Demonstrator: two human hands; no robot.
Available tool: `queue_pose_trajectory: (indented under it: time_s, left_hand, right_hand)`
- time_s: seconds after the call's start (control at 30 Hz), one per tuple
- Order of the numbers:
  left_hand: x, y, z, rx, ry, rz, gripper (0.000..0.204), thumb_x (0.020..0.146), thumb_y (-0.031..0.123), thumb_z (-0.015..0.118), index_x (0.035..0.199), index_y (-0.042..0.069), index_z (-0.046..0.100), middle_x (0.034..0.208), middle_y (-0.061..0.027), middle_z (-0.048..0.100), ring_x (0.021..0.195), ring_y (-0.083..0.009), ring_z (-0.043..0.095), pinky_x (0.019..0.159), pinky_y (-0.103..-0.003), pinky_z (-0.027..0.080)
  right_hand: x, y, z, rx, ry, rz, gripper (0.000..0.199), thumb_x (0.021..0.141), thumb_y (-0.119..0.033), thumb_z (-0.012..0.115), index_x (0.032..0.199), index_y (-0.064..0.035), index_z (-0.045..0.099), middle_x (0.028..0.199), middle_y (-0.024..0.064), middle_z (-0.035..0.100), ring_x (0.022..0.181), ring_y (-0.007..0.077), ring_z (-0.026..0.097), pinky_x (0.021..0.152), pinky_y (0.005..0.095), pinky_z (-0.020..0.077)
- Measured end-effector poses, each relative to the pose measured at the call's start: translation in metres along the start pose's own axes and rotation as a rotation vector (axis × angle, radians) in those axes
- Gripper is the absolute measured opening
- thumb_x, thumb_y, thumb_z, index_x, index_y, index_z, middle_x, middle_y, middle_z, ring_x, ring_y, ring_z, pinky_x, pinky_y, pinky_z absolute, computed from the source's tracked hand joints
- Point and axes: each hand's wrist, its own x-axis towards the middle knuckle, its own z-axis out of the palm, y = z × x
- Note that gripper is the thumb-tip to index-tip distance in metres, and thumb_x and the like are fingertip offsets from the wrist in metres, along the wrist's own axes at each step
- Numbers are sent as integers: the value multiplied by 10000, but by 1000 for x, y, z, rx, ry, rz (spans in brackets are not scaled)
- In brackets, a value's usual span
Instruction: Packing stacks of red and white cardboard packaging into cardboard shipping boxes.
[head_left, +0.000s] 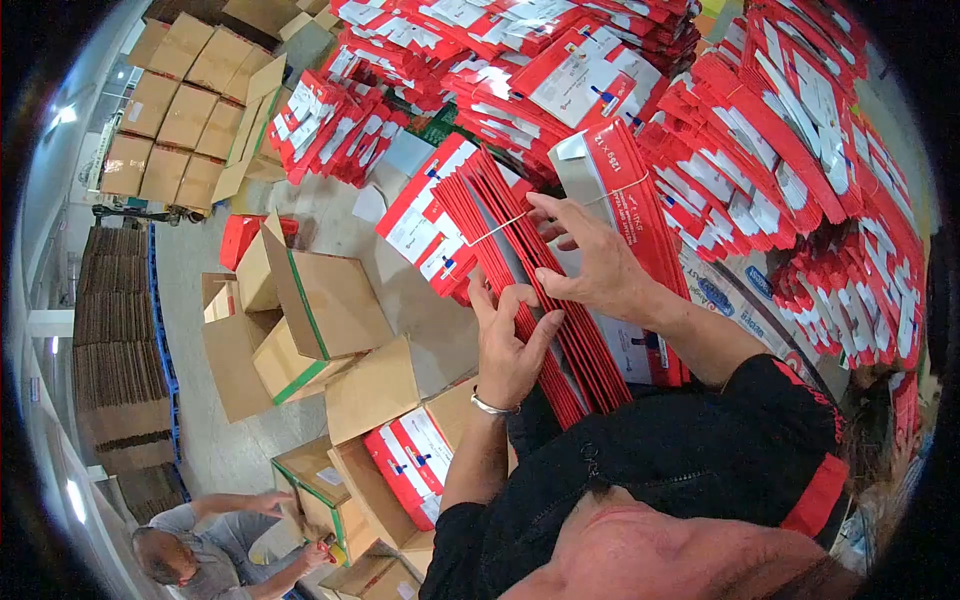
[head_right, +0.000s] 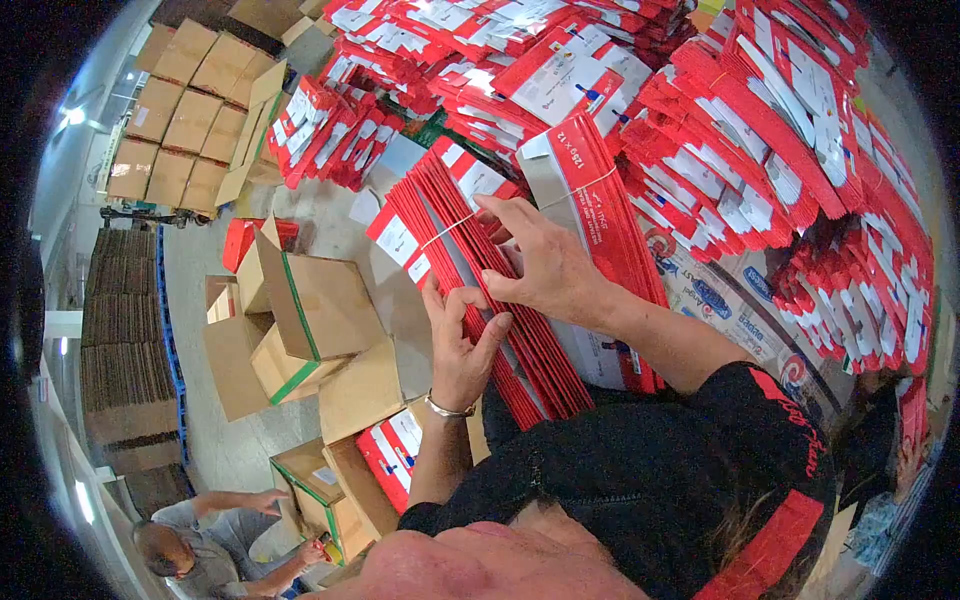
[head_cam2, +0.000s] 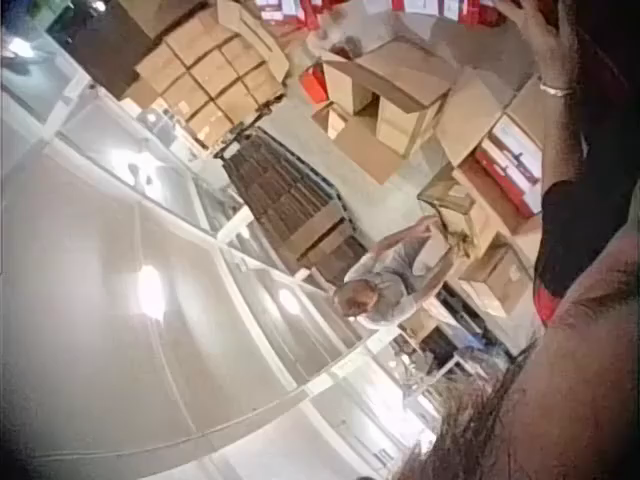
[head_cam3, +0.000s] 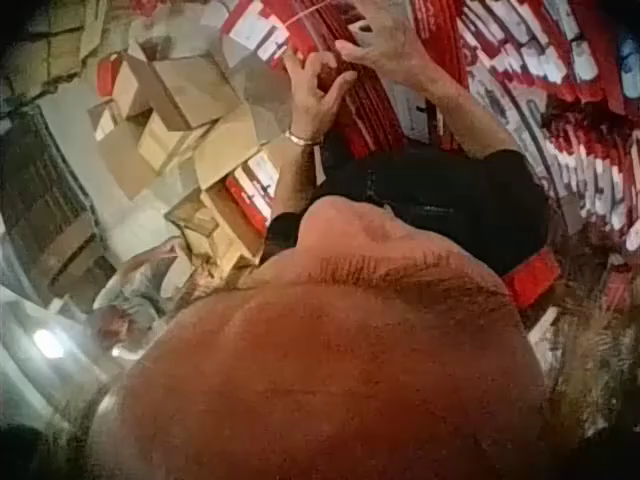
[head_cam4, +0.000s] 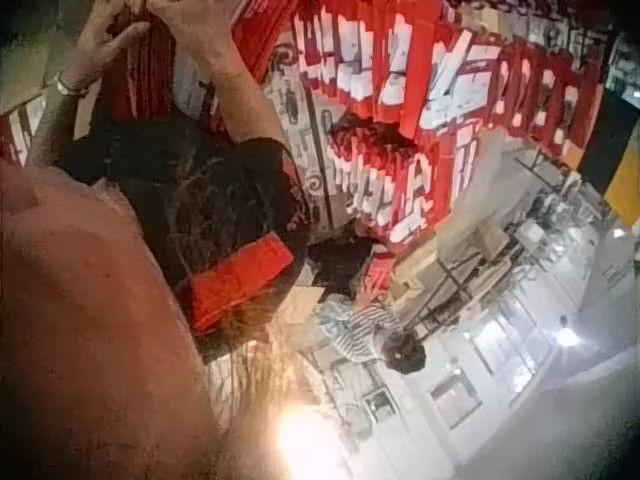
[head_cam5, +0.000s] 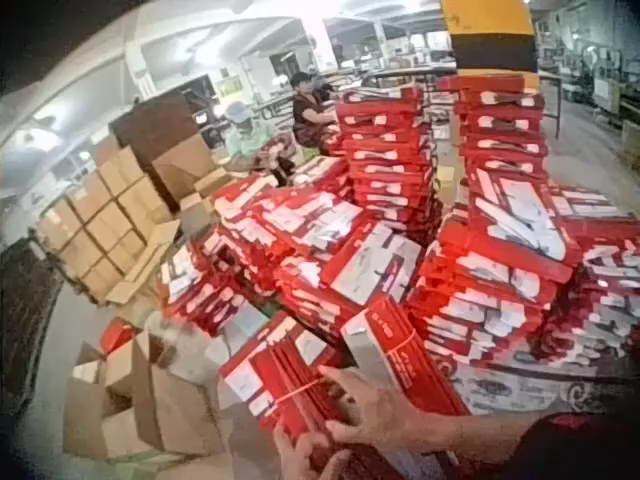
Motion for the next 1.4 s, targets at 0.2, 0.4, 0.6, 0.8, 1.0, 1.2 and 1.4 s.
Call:
queue_pose_trajectory:
  time_s: [0.2, 0.4, 0.6, 0.8, 1.0, 1.2, 1.4]
  left_hand:
    - [1, 3, 2, -100, 20, -11, 227, 786, 113, 708, 907, 82, 519, 1320, -238, 382, 1315, -384, 301, 1076, -472, 249]
    - [-3, -10, -5, 21, 49, 2, 170, 778, 36, 641, 861, 61, 494, 1151, -181, 452, 1309, -361, 327, 1099, -439, 213]
    - [-4, -5, -4, 79, 114, -11, 226, 779, 122, 701, 927, 60, 543, 1327, -333, 403, 1278, -508, 367, 1025, -467, 360]
    - [-6, 0, -4, 108, 140, -25, 330, 729, 218, 799, 880, 56, 555, 1360, -299, 369, 1284, -437, 386, 1030, -444, 348]
    - [-7, -5, -5, 106, 141, -24, 355, 700, 207, 823, 848, 64, 534, 1359, -270, 369, 1266, -414, 408, 1025, -441, 356]
    - [-8, -7, -9, 23, 94, -44, 255, 736, 103, 740, 869, 70, 524, 1339, -293, 372, 1296, -438, 362, 1042, -451, 336]
    - [-13, -16, -3, -19, 192, -33, 235, 746, 98, 713, 898, 72, 536, 1328, -342, 376, 1325, -495, 313, 1047, -476, 335]
  right_hand:
    - [0, -1, -3, -29, 41, -72, 696, 751, -103, 644, 1384, -22, 364, 1206, 172, 536, 1038, 293, 620, 828, 363, 555]
    - [2, 5, -6, -22, 78, -64, 698, 764, -67, 628, 1400, -31, 344, 1189, 162, 539, 1018, 276, 614, 831, 367, 533]
    - [5, 9, 0, 193, -87, 130, 737, 799, -149, 694, 1441, -85, 341, 1285, 137, 512, 1085, 241, 570, 890, 373, 515]
    - [8, 11, 6, 239, -155, 149, 715, 813, -246, 718, 1394, -6, 377, 1223, 164, 565, 1017, 234, 619, 827, 341, 542]
    - [8, 15, 3, 301, -176, 155, 707, 820, -271, 723, 1391, -14, 396, 1223, 165, 573, 1029, 232, 612, 851, 353, 532]
    - [7, 15, 3, 295, -176, 161, 709, 817, -294, 725, 1388, -13, 410, 1235, 164, 569, 1042, 229, 604, 866, 359, 518]
    - [6, 17, 6, 293, -165, 142, 736, 802, -349, 729, 1382, -17, 420, 1239, 171, 562, 1051, 242, 600, 877, 367, 511]
